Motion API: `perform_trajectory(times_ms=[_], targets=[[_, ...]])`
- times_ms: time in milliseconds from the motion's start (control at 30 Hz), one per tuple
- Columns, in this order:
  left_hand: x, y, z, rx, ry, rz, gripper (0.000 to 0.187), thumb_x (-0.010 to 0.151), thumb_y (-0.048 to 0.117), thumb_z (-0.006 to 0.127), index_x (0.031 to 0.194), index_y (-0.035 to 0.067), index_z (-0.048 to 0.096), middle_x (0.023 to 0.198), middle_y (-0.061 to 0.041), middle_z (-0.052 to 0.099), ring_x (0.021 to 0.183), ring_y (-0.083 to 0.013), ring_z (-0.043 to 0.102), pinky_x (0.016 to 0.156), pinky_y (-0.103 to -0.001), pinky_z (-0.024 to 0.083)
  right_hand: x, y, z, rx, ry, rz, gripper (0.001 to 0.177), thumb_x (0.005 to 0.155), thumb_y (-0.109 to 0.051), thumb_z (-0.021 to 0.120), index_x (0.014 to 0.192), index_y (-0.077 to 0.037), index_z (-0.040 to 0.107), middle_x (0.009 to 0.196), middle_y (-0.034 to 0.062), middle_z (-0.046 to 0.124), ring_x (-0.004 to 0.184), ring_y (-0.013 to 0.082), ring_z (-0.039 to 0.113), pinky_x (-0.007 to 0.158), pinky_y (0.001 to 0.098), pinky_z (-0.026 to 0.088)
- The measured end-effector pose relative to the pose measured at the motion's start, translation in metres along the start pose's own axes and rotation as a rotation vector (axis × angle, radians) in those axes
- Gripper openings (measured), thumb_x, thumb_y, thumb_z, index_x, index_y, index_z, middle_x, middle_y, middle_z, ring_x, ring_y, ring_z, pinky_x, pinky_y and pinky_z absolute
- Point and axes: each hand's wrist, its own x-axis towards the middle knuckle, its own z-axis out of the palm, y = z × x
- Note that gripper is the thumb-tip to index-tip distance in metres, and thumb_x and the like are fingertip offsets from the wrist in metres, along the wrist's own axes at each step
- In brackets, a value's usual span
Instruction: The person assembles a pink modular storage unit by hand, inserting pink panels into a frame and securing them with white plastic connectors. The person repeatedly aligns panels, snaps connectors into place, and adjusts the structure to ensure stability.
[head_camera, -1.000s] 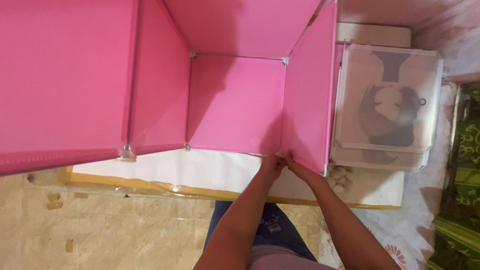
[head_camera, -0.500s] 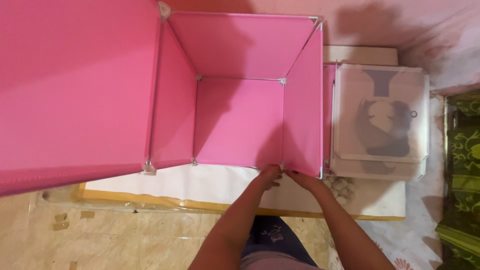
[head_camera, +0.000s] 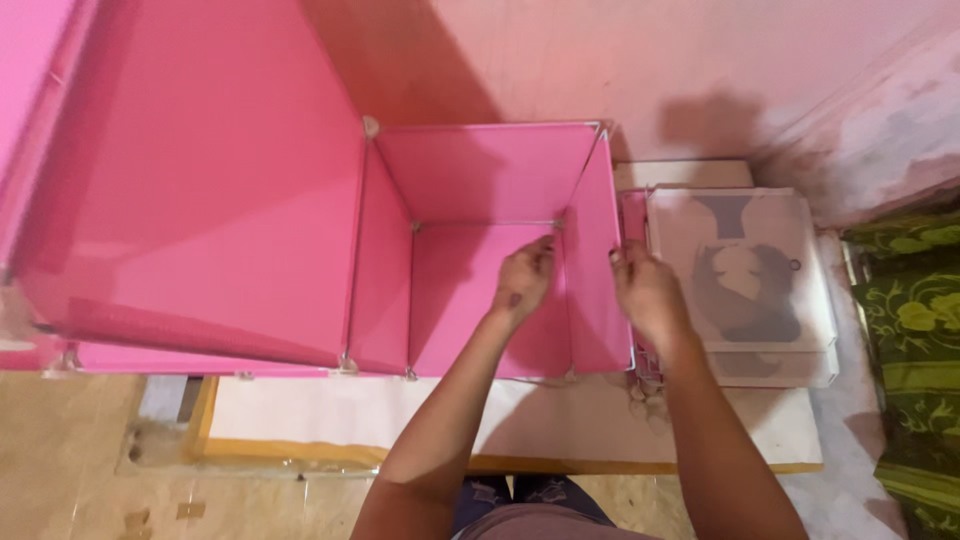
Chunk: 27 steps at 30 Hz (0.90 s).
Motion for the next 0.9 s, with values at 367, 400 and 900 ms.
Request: perform_trajectory(times_ms=[367,400,900], targets=[[-0.002,0.054,0.040,-0.062,-0.302,0.052,0.054,0.099,0.017,0.041,0.151,0.002,0.044,0.113,-0.026,0.072,0.107,-0.0420,0.069,0.094,-0.046,0.055,0.009,0.003,0.043,-0.173,0.039,-0.030,0.038,0.099,-0.021,0.047,0.130,0.000,0.047,0.087,0.0302,0.071,0.087,0.0487,0.070,0.075,0.0589,0.054],[-0.002,0.051,0.042,-0.063,-0.311,0.026,0.054,0.099,0.018,0.041,0.151,0.003,0.044,0.112,-0.026,0.072,0.107,-0.0415,0.070,0.093,-0.046,0.055,0.008,0.003,0.044,-0.185,0.041,-0.027,0.039,0.099,-0.022,0.047,0.131,0.000,0.047,0.088,0.0299,0.071,0.087,0.0484,0.070,0.075,0.0593,0.054],[0.005,0.072,0.037,-0.015,-0.343,0.064,0.066,0.098,0.022,0.052,0.159,0.011,0.028,0.139,-0.027,0.059,0.106,-0.0421,0.071,0.101,-0.044,0.053,0.000,0.037,0.025,0.217,0.012,0.021,0.041,0.105,-0.036,0.047,0.136,-0.014,0.061,0.088,0.0262,0.072,0.081,0.0435,0.072,0.076,0.0528,0.056]])
